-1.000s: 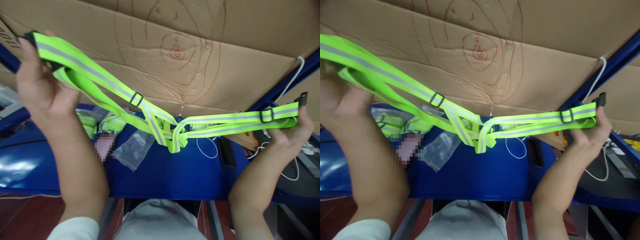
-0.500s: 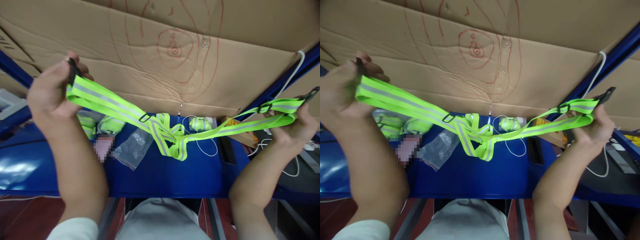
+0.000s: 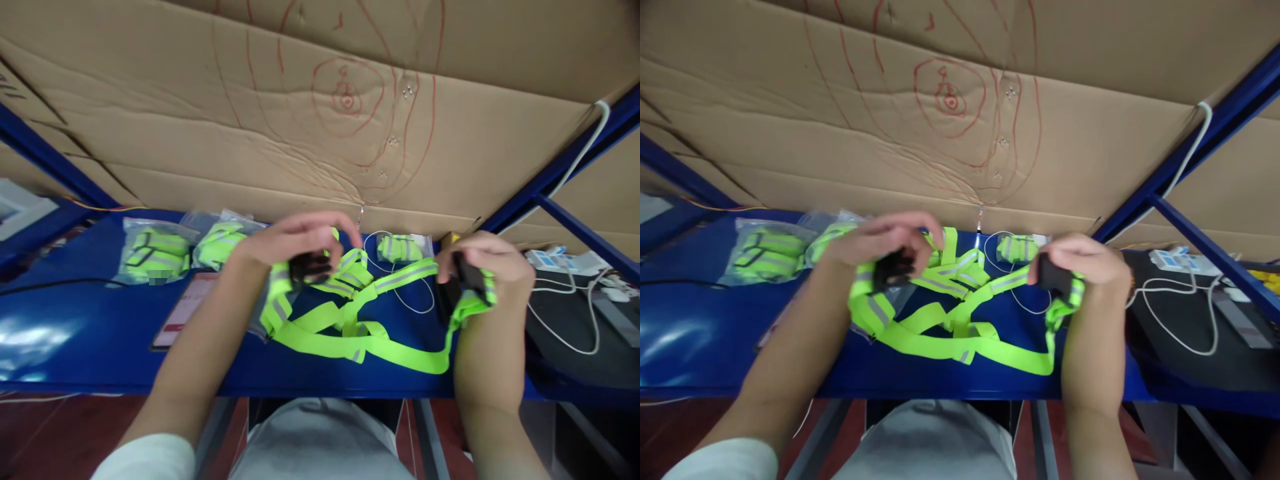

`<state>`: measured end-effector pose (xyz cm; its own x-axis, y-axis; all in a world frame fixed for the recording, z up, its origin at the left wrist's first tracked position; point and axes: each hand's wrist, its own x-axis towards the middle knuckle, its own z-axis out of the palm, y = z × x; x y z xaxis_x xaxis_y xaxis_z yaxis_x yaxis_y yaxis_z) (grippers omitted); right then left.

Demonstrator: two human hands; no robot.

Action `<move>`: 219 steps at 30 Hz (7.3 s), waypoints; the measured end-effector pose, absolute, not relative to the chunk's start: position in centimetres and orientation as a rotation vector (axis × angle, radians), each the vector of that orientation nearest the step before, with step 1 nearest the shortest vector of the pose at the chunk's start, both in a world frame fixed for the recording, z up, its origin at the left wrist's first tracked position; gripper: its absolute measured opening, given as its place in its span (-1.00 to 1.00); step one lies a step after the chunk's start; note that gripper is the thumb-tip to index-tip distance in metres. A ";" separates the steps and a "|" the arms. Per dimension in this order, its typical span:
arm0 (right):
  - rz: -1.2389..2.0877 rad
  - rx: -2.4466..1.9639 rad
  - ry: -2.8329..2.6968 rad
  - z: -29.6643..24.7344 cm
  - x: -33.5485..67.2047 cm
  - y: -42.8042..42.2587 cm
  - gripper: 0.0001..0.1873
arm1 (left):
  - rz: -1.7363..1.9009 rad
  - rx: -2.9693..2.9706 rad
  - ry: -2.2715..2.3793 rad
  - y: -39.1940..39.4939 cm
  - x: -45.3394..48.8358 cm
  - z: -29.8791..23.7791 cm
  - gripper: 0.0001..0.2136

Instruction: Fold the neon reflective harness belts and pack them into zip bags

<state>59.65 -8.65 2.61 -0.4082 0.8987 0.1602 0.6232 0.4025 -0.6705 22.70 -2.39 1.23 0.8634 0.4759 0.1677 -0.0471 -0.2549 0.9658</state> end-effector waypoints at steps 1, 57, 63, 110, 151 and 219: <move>0.980 -1.190 -2.290 2.8 57.8 -8.1 -0.24 | 0.467 1.779 0.272 -3.2 24.2 1.2 -0.41; 1.581 -1.013 -1.277 -0.6 48.4 -5.2 -0.22 | 0.488 1.870 0.331 -2.3 24.7 1.3 -0.38; 1.531 -0.795 -1.339 -1.0 48.3 -5.6 -0.04 | 0.776 1.293 0.403 -2.8 27.0 0.3 -0.60; 0.478 -0.908 -1.509 2.4 48.7 -9.4 -0.68 | 0.692 1.256 0.324 -4.1 29.4 -1.9 -0.40; -0.360 -0.852 -2.131 2.1 49.6 -9.8 -0.46 | 0.527 1.171 0.054 -3.4 27.7 -1.2 -0.31; 0.682 -1.012 -1.567 1.0 50.1 -7.6 -0.42 | 0.639 1.090 0.399 -4.0 29.8 -3.1 -0.55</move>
